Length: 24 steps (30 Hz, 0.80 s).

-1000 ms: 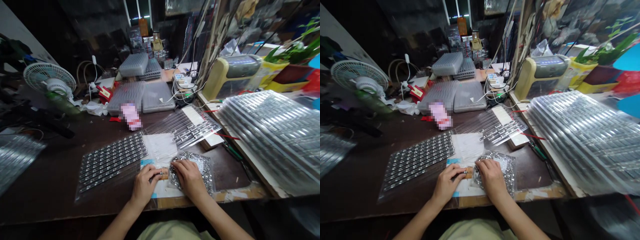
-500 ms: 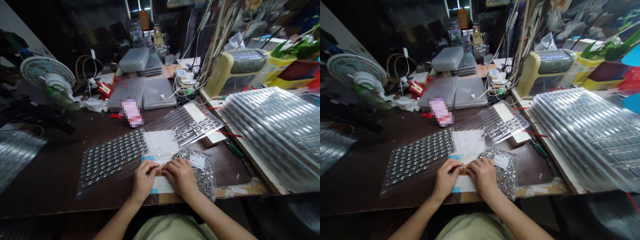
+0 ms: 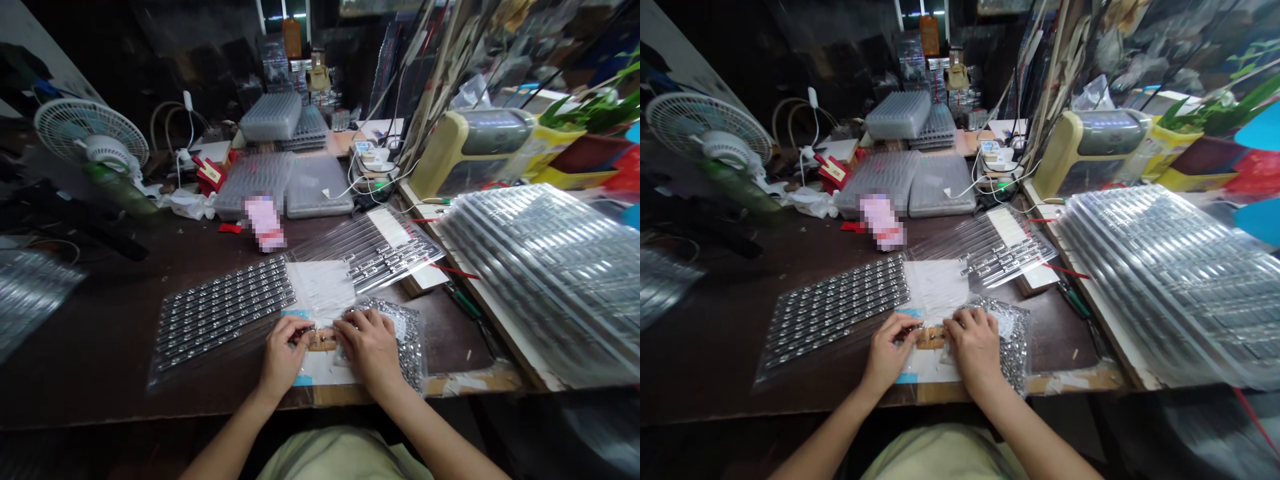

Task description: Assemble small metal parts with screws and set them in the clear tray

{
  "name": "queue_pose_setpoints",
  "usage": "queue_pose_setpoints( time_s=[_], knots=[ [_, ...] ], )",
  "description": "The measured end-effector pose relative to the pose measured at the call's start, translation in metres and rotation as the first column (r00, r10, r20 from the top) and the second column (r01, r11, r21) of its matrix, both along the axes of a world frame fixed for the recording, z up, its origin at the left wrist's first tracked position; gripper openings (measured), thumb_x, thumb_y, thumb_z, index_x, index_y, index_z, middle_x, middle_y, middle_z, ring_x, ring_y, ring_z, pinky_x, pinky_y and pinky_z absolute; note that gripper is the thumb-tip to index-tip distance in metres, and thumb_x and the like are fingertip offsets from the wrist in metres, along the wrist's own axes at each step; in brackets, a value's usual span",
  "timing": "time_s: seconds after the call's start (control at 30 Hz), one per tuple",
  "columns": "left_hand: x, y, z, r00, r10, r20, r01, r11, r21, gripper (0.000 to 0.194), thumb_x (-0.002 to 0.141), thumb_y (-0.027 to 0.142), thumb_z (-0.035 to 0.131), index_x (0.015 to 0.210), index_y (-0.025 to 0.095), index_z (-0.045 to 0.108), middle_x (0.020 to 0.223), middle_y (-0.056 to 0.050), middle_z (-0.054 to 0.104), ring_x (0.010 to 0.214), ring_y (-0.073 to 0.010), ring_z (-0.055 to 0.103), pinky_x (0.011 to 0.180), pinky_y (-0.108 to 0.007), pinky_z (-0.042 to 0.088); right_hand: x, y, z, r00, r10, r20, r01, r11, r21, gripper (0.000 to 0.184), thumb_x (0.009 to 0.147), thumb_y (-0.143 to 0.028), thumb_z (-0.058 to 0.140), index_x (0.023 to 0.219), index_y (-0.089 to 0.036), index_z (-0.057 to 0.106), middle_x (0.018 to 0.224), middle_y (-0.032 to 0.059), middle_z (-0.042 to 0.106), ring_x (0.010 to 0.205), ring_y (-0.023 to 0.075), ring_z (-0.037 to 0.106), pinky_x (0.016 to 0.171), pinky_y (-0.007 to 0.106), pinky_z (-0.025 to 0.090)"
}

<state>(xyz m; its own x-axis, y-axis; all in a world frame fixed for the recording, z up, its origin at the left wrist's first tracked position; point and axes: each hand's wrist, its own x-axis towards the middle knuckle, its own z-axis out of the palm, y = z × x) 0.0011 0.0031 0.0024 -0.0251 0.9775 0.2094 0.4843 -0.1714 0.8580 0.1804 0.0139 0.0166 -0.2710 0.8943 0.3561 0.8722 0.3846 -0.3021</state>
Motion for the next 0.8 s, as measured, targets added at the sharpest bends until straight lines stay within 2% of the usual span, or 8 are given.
queue_pose_setpoints(
  time_s=[0.1, 0.2, 0.27, 0.4, 0.5, 0.63, 0.8],
  knots=[
    [0.001, 0.001, 0.003, 1.000, 0.003, 0.017, -0.003, 1.000, -0.023, 0.015, 0.084, 0.026, 0.058, 0.086, 0.018, 0.069, 0.085, -0.005, 0.062, 0.074, -0.0143, 0.060, 0.059, -0.022, 0.050, 0.005, 0.001, -0.001, 0.996, 0.004, 0.089, -0.005, 1.000, 0.019, 0.003, 0.082, -0.030, 0.065, 0.081, -0.029, 0.068, 0.079, -0.0002, 0.061, 0.083, 0.0173, 0.043, 0.077, 0.034, 0.026],
    [0.003, 0.004, 0.008, 1.000, 0.004, 0.024, -0.004, 1.000, -0.026, 0.016, 0.085, 0.027, 0.056, 0.087, 0.017, 0.069, 0.086, -0.006, 0.063, 0.077, -0.0154, 0.061, 0.059, -0.022, 0.050, 0.006, 0.000, -0.003, 0.987, 0.021, 0.161, -0.027, 0.999, 0.037, 0.008, 0.083, -0.026, 0.064, 0.076, -0.025, 0.064, 0.078, 0.0012, 0.059, 0.081, 0.0186, 0.043, 0.076, 0.034, 0.027],
    [0.007, 0.005, 0.011, 0.999, -0.035, -0.021, 0.035, 0.999, -0.002, 0.015, 0.085, 0.026, 0.057, 0.089, 0.018, 0.069, 0.087, -0.006, 0.064, 0.078, -0.0159, 0.061, 0.061, -0.023, 0.050, 0.005, 0.000, -0.005, 0.984, 0.017, 0.175, -0.027, 0.998, 0.053, 0.009, 0.084, -0.024, 0.061, 0.075, -0.023, 0.062, 0.079, 0.0026, 0.059, 0.080, 0.0196, 0.043, 0.075, 0.035, 0.028],
    [0.019, 0.002, 0.010, 0.976, -0.144, -0.164, 0.155, 0.986, 0.057, 0.013, 0.084, 0.022, 0.060, 0.091, 0.023, 0.070, 0.084, -0.004, 0.064, 0.079, -0.0165, 0.060, 0.071, -0.028, 0.049, 0.007, -0.001, -0.006, 0.996, 0.028, 0.079, -0.034, 0.997, 0.065, 0.011, 0.089, -0.019, 0.051, 0.081, -0.020, 0.059, 0.076, 0.0028, 0.058, 0.078, 0.0183, 0.047, 0.075, 0.033, 0.030],
    [0.025, -0.001, 0.006, 0.960, -0.155, -0.234, 0.178, 0.981, 0.081, 0.014, 0.083, 0.020, 0.061, 0.093, 0.024, 0.070, 0.082, -0.003, 0.064, 0.081, -0.0169, 0.059, 0.073, -0.028, 0.049, 0.011, -0.001, -0.007, 0.998, 0.044, -0.036, -0.041, 0.997, 0.059, 0.011, 0.089, -0.017, 0.049, 0.084, -0.019, 0.058, 0.075, 0.0018, 0.058, 0.077, 0.0174, 0.048, 0.074, 0.032, 0.031],
    [0.028, -0.001, 0.003, 0.951, -0.154, -0.267, 0.181, 0.980, 0.082, 0.014, 0.083, 0.018, 0.060, 0.092, 0.023, 0.070, 0.080, -0.003, 0.063, 0.079, -0.0170, 0.059, 0.072, -0.028, 0.048, 0.014, -0.002, -0.007, 0.987, 0.072, -0.142, -0.067, 0.997, 0.044, 0.009, 0.089, -0.018, 0.051, 0.091, -0.021, 0.059, 0.084, 0.0021, 0.062, 0.083, 0.0182, 0.049, 0.077, 0.032, 0.031],
    [0.028, 0.000, 0.003, 0.955, -0.169, -0.245, 0.189, 0.980, 0.059, 0.013, 0.081, 0.015, 0.062, 0.089, 0.022, 0.070, 0.079, -0.003, 0.065, 0.080, -0.0174, 0.060, 0.072, -0.028, 0.048, 0.014, -0.001, -0.008, 0.980, 0.101, -0.169, -0.093, 0.994, 0.057, 0.011, 0.091, -0.020, 0.049, 0.089, -0.021, 0.060, 0.091, 0.0023, 0.065, 0.085, 0.0168, 0.051, 0.077, 0.031, 0.032]
  ],
)
